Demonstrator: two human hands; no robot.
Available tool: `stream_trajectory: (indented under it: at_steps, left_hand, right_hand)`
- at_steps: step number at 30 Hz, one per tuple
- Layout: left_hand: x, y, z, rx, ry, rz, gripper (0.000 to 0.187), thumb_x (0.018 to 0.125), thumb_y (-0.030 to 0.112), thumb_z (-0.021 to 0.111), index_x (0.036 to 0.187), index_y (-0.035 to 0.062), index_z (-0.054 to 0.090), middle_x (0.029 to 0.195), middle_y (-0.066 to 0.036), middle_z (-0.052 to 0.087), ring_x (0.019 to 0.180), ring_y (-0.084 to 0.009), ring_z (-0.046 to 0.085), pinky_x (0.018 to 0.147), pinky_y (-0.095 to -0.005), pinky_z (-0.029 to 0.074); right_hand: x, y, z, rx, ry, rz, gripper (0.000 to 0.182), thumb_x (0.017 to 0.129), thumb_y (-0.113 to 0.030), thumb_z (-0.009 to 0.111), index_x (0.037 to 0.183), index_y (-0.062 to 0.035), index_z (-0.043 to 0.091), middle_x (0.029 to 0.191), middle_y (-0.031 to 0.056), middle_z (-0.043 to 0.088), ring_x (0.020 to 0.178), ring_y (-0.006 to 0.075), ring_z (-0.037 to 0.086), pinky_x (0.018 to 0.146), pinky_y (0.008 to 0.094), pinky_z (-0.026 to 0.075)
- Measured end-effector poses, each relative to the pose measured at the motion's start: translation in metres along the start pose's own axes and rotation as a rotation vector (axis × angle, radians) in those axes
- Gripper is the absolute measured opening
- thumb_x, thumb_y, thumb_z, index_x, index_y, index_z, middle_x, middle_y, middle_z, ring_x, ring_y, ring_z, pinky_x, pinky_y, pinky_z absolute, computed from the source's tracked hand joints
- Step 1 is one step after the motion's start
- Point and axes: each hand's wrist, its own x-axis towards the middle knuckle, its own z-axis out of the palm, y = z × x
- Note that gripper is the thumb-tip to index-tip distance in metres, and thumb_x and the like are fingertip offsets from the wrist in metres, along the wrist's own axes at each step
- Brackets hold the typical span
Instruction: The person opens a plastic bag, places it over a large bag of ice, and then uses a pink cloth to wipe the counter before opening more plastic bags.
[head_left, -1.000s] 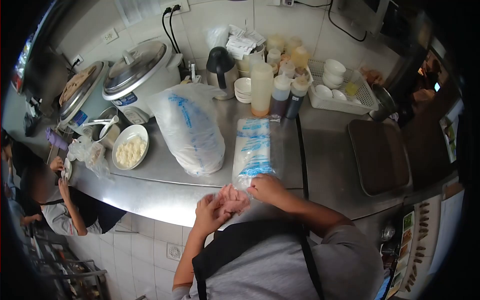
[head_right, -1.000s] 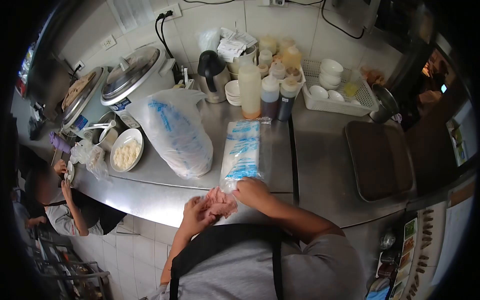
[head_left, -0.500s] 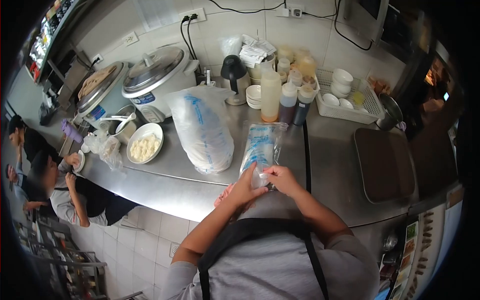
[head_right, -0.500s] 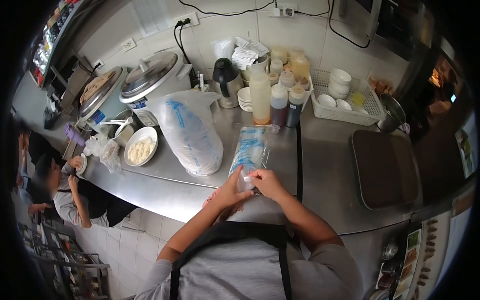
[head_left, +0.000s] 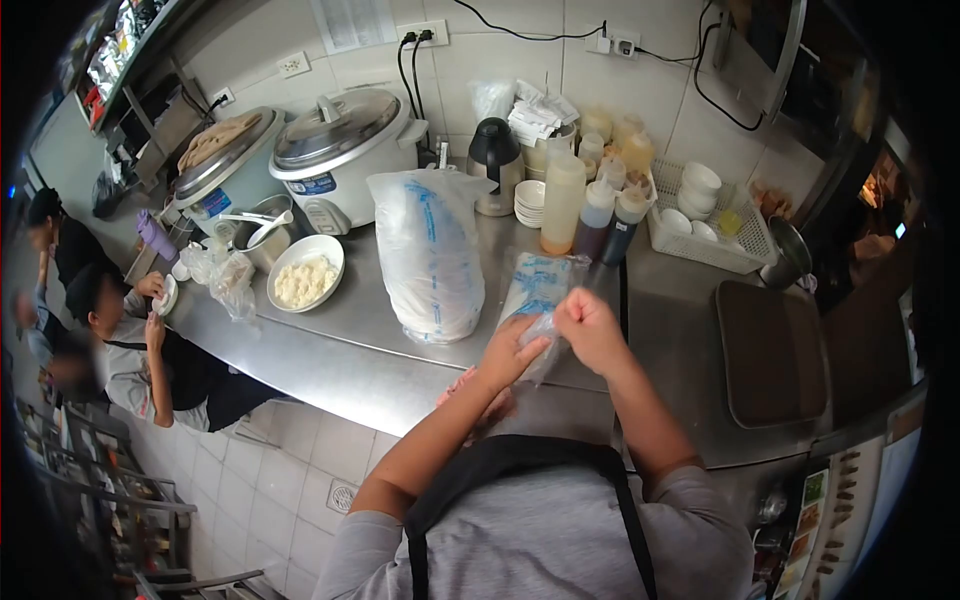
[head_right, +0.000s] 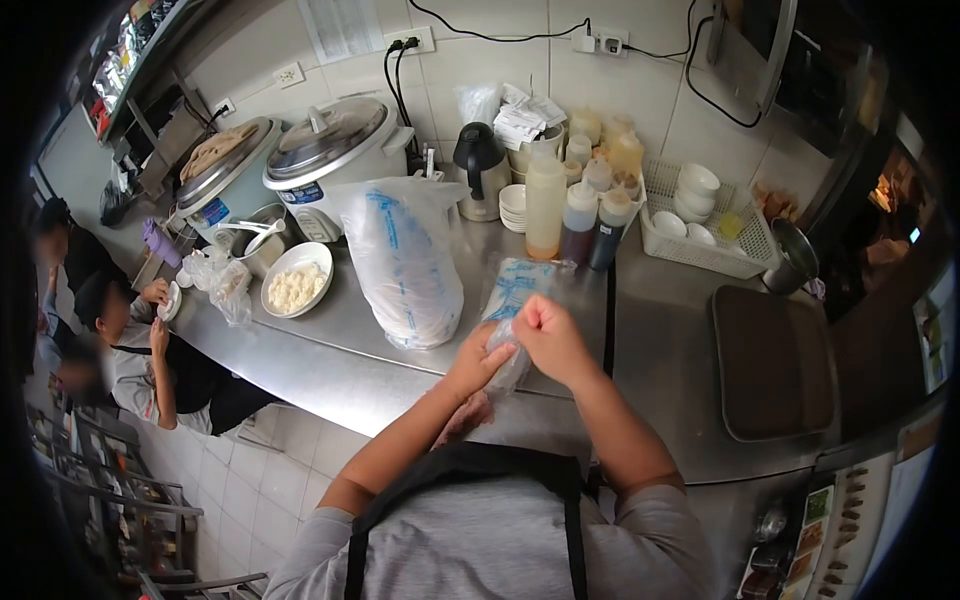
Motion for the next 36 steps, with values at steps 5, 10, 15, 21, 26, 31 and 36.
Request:
stream_trajectory:
  at_steps: [5,10,15,21,26,31,36]
  left_hand:
    - [0.015,0.063,-0.027,0.403,0.031,0.418,0.06,0.066,0.032,0.067,0.113,0.0014,0.046,0.107,-0.019,0.047,0.099,-0.0243,0.046,0.085,-0.0305,0.036]
    - [0.019,0.104,-0.045,-0.322,0.042,-0.247,0.042,0.074,0.03,0.061,0.101,-0.0009,0.052,0.091,-0.007,0.053,0.081,-0.0143,0.049,0.072,-0.0275,0.041]
    - [0.02,0.089,-0.067,-0.77,0.392,-0.368,0.026,0.082,0.028,0.053,0.09,0.0033,0.055,0.084,-0.002,0.054,0.073,-0.0108,0.05,0.064,-0.0257,0.041]
    - [0.01,0.09,-0.067,-0.98,0.288,-0.372,0.029,0.082,0.024,0.047,0.099,0.0,0.05,0.09,-0.009,0.055,0.082,-0.0193,0.055,0.073,-0.033,0.044]
    - [-0.008,0.076,-0.077,-0.942,0.265,-0.461,0.028,0.084,0.025,0.046,0.099,0.0017,0.051,0.091,-0.008,0.055,0.083,-0.0186,0.054,0.074,-0.0327,0.044]
    - [-0.016,0.083,-0.088,-0.854,0.412,-0.469,0.034,0.086,0.029,0.045,0.097,-0.002,0.053,0.091,-0.008,0.055,0.079,-0.0157,0.053,0.07,-0.0296,0.043]
    - [-0.015,0.069,-0.089,-0.746,0.533,-0.302,0.031,0.086,0.028,0.045,0.094,-0.0007,0.053,0.088,-0.007,0.055,0.077,-0.0148,0.052,0.07,-0.0286,0.043]
  right_hand:
    - [0.031,-0.056,-0.002,0.593,-0.126,0.119,0.013,0.078,-0.003,0.049,0.077,-0.0091,0.038,0.068,-0.0022,0.045,0.062,0.007,0.043,0.055,0.0199,0.036]
    - [0.06,-0.08,0.002,0.433,-0.23,-0.116,0.045,0.079,-0.027,0.056,0.114,-0.0064,0.037,0.094,0.0044,0.049,0.081,0.012,0.049,0.072,0.027,0.039]
    - [0.039,-0.033,0.011,0.147,-0.238,-0.027,0.112,0.056,-0.054,0.069,0.133,-0.0053,0.005,0.124,0.0154,0.032,0.109,0.0251,0.038,0.091,0.0345,0.03]
    - [0.037,0.0,0.045,0.291,-0.366,0.2,0.08,0.07,-0.036,0.065,0.129,-0.0043,0.021,0.118,0.0118,0.041,0.106,0.0155,0.042,0.085,0.0278,0.033]
    - [0.055,0.018,0.037,0.196,-0.257,0.226,0.04,0.081,-0.027,0.054,0.111,-0.0032,0.045,0.092,0.0051,0.056,0.083,0.0108,0.052,0.075,0.0264,0.041]
    - [0.055,-0.01,0.028,0.643,-0.293,0.33,0.046,0.081,-0.041,0.05,0.109,-0.0061,0.046,0.089,0.0032,0.057,0.079,0.0119,0.053,0.071,0.0267,0.042]
    - [0.041,0.003,0.048,0.419,-0.218,0.307,0.039,0.08,-0.033,0.054,0.106,-0.0051,0.047,0.083,0.0013,0.055,0.073,0.0112,0.052,0.068,0.024,0.041]
